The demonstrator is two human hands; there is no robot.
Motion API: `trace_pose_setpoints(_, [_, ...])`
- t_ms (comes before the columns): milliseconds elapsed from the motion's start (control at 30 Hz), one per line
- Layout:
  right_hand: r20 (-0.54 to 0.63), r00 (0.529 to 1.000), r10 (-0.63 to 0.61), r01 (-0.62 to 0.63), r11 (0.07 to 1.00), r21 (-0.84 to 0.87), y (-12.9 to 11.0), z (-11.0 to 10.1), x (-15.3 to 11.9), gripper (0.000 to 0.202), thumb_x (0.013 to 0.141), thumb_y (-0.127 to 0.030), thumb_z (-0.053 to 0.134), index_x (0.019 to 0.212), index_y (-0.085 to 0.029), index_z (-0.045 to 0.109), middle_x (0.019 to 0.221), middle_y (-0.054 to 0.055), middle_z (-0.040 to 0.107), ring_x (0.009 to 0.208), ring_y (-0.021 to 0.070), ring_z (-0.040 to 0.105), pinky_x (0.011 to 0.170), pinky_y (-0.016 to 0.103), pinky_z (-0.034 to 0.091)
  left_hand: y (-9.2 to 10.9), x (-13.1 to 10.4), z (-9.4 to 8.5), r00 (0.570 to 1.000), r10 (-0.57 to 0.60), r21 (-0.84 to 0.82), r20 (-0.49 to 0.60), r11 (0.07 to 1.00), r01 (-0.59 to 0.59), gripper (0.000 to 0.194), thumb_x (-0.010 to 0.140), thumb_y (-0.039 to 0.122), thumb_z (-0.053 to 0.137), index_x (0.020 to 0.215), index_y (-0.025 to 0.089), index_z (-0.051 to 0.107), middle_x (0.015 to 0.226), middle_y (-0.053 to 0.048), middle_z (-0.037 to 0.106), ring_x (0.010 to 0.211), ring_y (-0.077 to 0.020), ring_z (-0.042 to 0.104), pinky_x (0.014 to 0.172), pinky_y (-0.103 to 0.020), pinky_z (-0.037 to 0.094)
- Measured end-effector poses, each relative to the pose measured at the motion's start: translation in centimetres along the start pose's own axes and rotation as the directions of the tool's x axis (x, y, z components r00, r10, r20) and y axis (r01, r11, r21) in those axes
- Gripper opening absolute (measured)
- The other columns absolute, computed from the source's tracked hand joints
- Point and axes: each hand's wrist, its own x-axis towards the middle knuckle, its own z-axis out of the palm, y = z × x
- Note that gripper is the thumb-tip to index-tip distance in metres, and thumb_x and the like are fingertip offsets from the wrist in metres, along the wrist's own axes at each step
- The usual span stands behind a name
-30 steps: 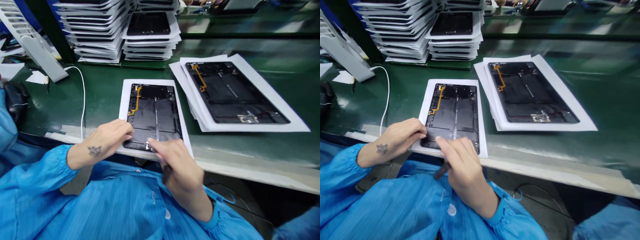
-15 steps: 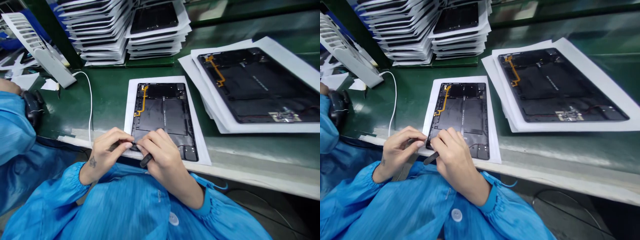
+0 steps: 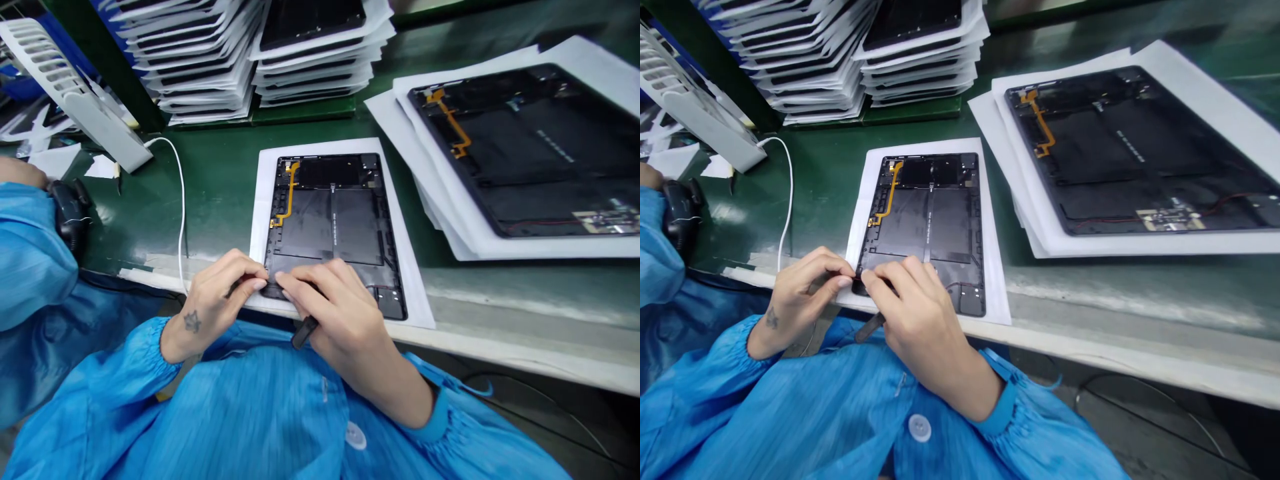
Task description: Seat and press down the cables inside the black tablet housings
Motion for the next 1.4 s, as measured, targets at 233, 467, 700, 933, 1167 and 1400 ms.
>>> trace_pose_setpoints(233, [0.11, 0.985, -0.134, 0.141, 0.988, -0.058, 0.4, -0.5, -0.1, 0.039, 0.1, -0.005, 0.032, 0.114, -0.007, 0.068, 0.103, 0.013, 0.071, 0.083, 0.0224, 0.052, 0.07, 0.037, 0.046, -0.7, -0.3, -0.1, 0.983, 0.151, 0.238, 0.1, 0.956, -0.171, 0.009, 0.101, 0.012, 0.052, 0.098, 0.016, 0.059, 0.087, -0.003, 0.064, 0.08, -0.0146, 0.058, 0.074, -0.027, 0.049])
trace_pose_setpoints(467, [0.181, 0.975, -0.128, 0.155, 0.978, -0.14, 0.1, -0.3, 0.3, 0.039, 0.101, -0.009, 0.032, 0.112, -0.009, 0.069, 0.101, 0.013, 0.07, 0.08, 0.0232, 0.049, 0.067, 0.038, 0.045, -0.6, -0.6, -0.4, 0.976, 0.159, 0.269, 0.148, 0.943, -0.195, 0.009, 0.101, 0.012, 0.052, 0.1, 0.017, 0.06, 0.089, -0.005, 0.065, 0.082, -0.0154, 0.058, 0.074, -0.029, 0.051])
trace_pose_setpoints(700, [0.193, 0.966, -0.169, 0.205, 0.961, -0.183, 0.1, -0.2, 0.2, 0.038, 0.1, -0.008, 0.033, 0.113, -0.008, 0.069, 0.101, 0.014, 0.07, 0.078, 0.0234, 0.049, 0.065, 0.039, 0.043, -1.2, -1.9, -1.0, 0.967, 0.246, 0.26, 0.07, 0.931, -0.256, 0.029, 0.098, 0.006, 0.054, 0.125, 0.015, 0.059, 0.103, -0.01, 0.07, 0.094, -0.0184, 0.066, 0.082, -0.032, 0.057])
trace_pose_setpoints(933, [0.157, 0.978, -0.137, 0.146, 0.988, -0.047, 0.4, -0.8, 0.4, 0.045, 0.103, -0.043, 0.046, 0.118, -0.006, 0.066, 0.106, 0.015, 0.07, 0.086, 0.0241, 0.055, 0.073, 0.04, 0.049, -1.1, -2.2, -1.5, 0.89, 0.396, 0.353, 0.225, 0.819, -0.453, 0.036, 0.098, 0.007, 0.049, 0.134, 0.003, 0.053, 0.109, -0.02, 0.07, 0.103, -0.0274, 0.067, 0.084, -0.04, 0.06])
trace_pose_setpoints(1167, [0.123, 0.991, -0.053, 0.078, 0.975, -0.207, 0.5, -3.8, 1.0, 0.052, 0.105, -0.044, 0.04, 0.147, -0.014, 0.05, 0.092, 0.009, 0.065, 0.078, 0.0213, 0.058, 0.066, 0.033, 0.047, -0.4, -1.2, -1.9, 0.878, 0.374, 0.402, 0.299, 0.785, -0.471, 0.025, 0.1, 0.009, 0.046, 0.12, 0.009, 0.062, 0.093, -0.011, 0.071, 0.086, -0.0219, 0.067, 0.074, -0.035, 0.06])
trace_pose_setpoints(1400, [0.185, 0.981, -0.066, 0.105, 0.971, -0.214, 0.1, -1.7, 0.3, 0.043, 0.098, -0.005, 0.041, 0.133, -0.02, 0.062, 0.105, 0.008, 0.069, 0.084, 0.0152, 0.064, 0.065, 0.025, 0.052, -3.0, -1.0, -0.2, 0.972, 0.154, 0.154, 0.175, 0.971, -0.182, 0.048, 0.103, 0.033, 0.052, 0.147, 0.017, 0.044, 0.152, -0.018, 0.049, 0.143, -0.0295, 0.045, 0.112, -0.051, 0.046])
